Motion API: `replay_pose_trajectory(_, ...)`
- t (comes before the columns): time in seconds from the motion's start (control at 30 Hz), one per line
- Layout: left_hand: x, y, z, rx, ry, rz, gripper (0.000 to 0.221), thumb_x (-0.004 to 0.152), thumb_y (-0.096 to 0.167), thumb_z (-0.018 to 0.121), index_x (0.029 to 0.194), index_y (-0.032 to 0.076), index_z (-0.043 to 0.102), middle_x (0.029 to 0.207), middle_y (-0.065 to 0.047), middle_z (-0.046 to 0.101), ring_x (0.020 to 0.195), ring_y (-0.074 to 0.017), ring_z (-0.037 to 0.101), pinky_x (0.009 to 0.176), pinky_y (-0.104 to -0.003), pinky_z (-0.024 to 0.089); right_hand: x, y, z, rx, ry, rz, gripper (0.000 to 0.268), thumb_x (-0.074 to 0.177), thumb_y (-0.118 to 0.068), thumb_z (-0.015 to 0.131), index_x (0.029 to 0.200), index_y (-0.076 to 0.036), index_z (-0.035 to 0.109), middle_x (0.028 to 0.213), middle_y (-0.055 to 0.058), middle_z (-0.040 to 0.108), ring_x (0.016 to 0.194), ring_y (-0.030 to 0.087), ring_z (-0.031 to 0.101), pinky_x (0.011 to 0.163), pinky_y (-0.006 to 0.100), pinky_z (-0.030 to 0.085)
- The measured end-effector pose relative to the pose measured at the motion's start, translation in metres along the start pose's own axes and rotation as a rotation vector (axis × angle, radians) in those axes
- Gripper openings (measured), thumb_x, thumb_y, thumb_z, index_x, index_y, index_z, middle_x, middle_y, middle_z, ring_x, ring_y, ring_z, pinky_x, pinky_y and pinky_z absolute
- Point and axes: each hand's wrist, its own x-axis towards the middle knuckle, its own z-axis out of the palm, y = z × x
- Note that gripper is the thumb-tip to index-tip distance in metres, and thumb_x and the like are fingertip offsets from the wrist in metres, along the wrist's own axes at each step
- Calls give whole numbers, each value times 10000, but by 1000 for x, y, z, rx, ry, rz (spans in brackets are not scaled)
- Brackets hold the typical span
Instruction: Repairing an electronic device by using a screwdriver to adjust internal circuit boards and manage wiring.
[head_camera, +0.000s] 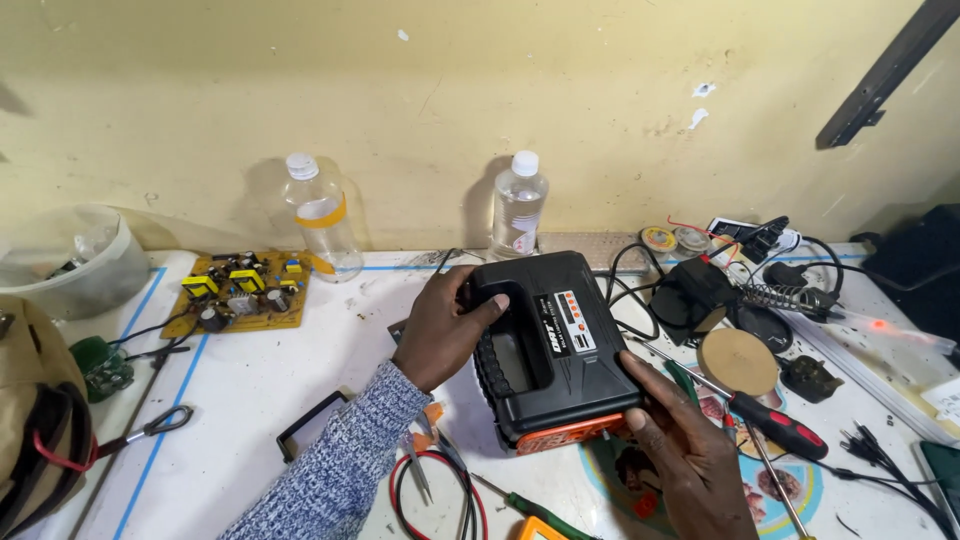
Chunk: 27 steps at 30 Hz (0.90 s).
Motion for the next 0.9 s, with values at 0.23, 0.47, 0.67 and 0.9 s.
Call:
replay_pose_trajectory(0.23, 8, -21, 1, 142, 57, 97, 341, 834, 344, 734, 1105, 138, 753, 1022, -59, 699, 998, -217, 647, 870, -356, 517, 3, 8, 1, -61, 18, -37, 597, 877, -366, 553, 1472, -317, 552, 1506, -16, 609, 1244, 287, 689, 1183, 484, 589)
replay_pose_trajectory(0.47, 5, -20, 0, 27, -16, -15, 276, 849, 274, 731, 1087, 134, 738, 1036, -10, 745, 972, -175, 693, 861, -333, 539, 4, 9, 1, -77, 13, 5, 598, 877, -390, 537, 1472, -334, 554, 1516, -15, 597, 1279, 288, 663, 1200, 496, 569)
replay_pose_trajectory(0.67, 4, -21, -1, 64, -33, -55, 340, 837, 296, 734, 1130, 124, 705, 1081, -17, 755, 1016, -180, 701, 879, -341, 542, 2, 12, 1, -87, 27, -74, 579, 887, -376, 542, 1454, -270, 592, 1537, 31, 591, 1399, 275, 579, 1141, 479, 588)
replay_pose_trajectory(0.9, 8, -27, -1, 116, -71, -62, 424, 837, 338, 727, 1201, 127, 671, 1153, -21, 769, 1070, -196, 716, 902, -350, 535, -3, 15, -6, 166, -104, 52, 706, 905, -199, 607, 1608, -206, 541, 944, 150, 624, 639, 268, 445, 575, 458, 407)
